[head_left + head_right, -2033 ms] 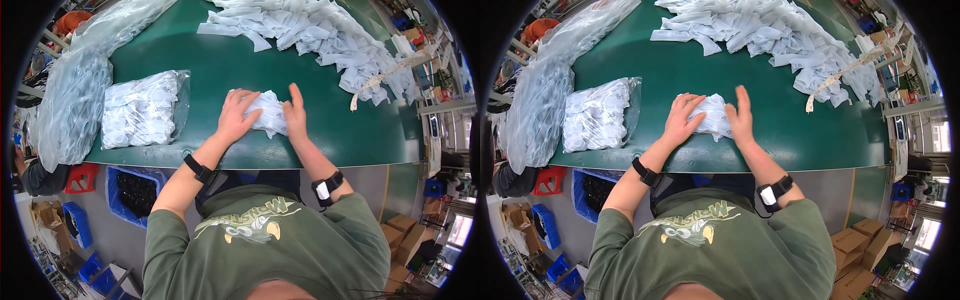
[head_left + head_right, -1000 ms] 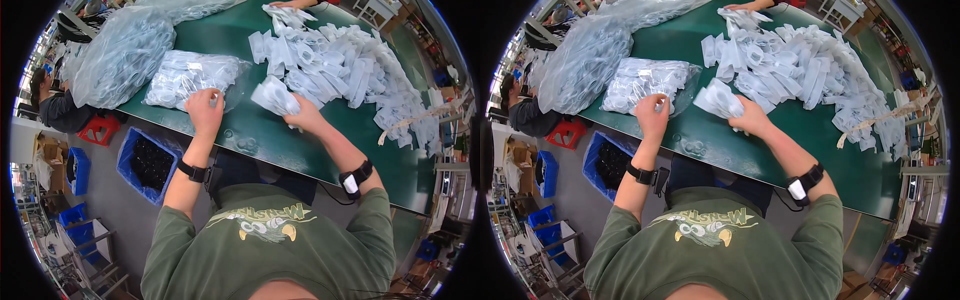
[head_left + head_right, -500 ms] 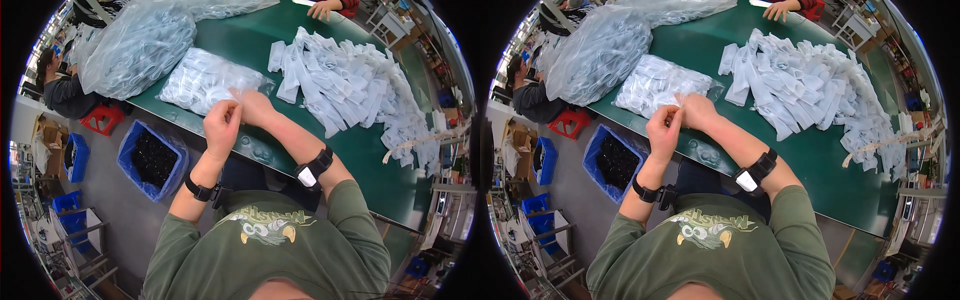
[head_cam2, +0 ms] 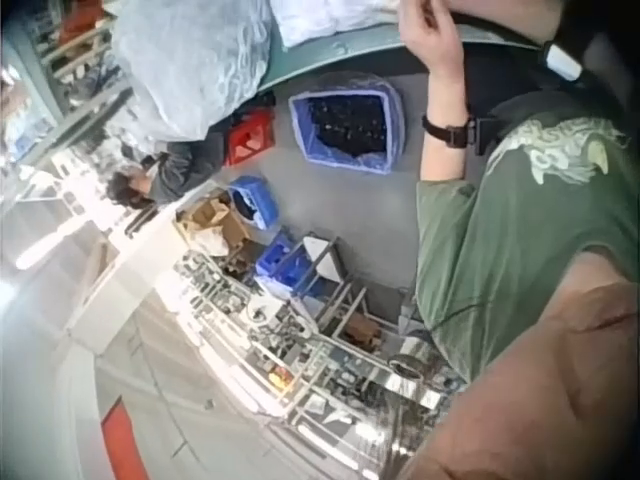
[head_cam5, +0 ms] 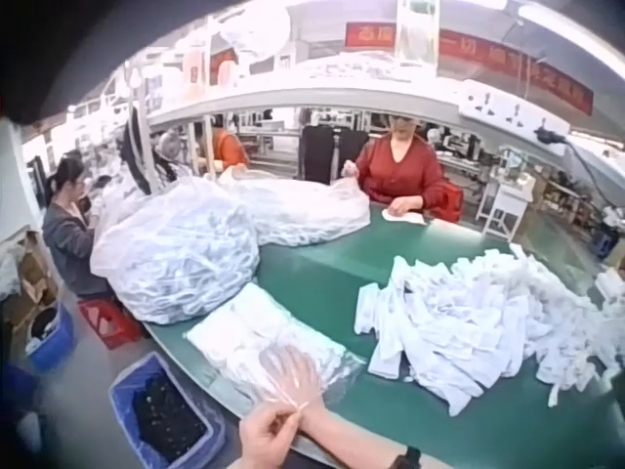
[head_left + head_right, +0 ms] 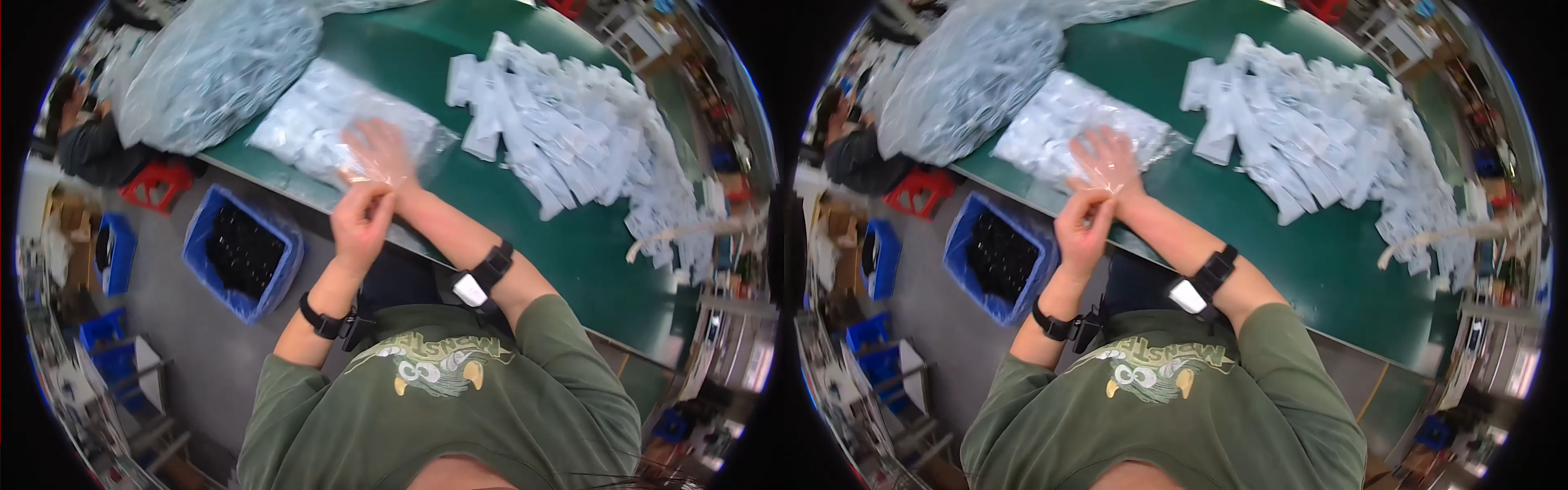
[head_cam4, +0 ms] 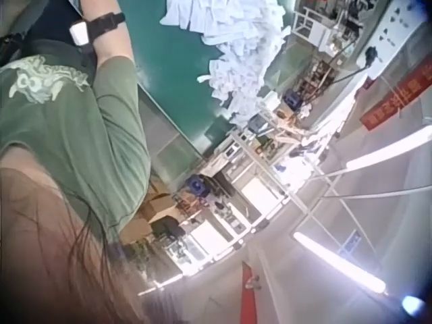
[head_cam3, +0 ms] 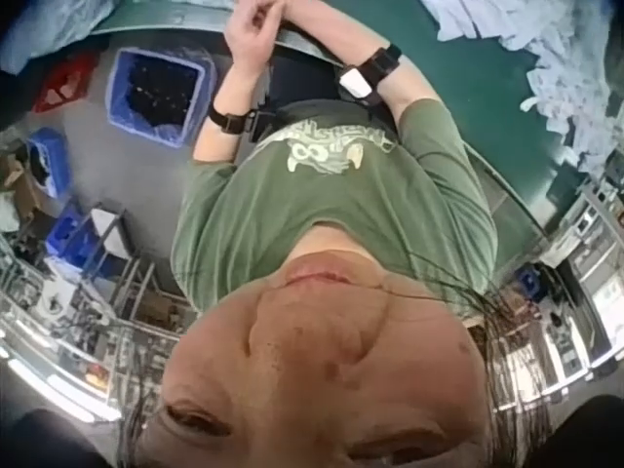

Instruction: The person gathers white plastic components from a pile, folds them together, and places the bundles into a clear plastic bag until it is full.

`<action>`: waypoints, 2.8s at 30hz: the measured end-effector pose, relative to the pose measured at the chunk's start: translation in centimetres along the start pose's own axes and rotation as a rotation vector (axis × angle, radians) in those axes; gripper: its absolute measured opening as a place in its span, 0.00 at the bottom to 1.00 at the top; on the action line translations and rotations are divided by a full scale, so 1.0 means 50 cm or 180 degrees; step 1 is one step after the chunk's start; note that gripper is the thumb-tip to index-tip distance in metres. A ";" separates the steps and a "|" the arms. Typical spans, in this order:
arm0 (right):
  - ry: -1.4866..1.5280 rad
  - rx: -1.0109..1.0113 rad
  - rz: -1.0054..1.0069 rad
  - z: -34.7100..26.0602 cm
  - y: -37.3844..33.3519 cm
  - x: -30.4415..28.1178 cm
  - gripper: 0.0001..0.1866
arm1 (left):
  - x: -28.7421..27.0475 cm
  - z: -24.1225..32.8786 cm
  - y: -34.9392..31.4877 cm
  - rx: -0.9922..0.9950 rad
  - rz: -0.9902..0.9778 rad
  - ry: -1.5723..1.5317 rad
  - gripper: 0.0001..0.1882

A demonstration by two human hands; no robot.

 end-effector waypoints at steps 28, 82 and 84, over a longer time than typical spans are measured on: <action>0.0054 0.1220 -0.0195 0.234 -0.315 -0.493 0.15 | 0.367 0.081 -0.149 0.1692 -0.1774 0.0531 0.27; -0.0752 0.1385 0.0368 0.399 -0.202 -0.493 0.14 | 0.370 0.087 -0.163 0.1756 -0.3411 0.0172 0.41; -0.1138 0.1369 -0.0709 0.404 -0.195 -0.436 0.15 | 0.368 0.083 -0.159 0.1665 -0.3450 0.0338 0.41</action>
Point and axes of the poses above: each hand's wrist, its own y-axis towards the middle knuckle, its own x-axis out of the palm, z = x × y, the point moved 6 cm from there along y, towards the middle knuckle, and after that the axes turned 14 degrees about z, right-handed, at the moved point
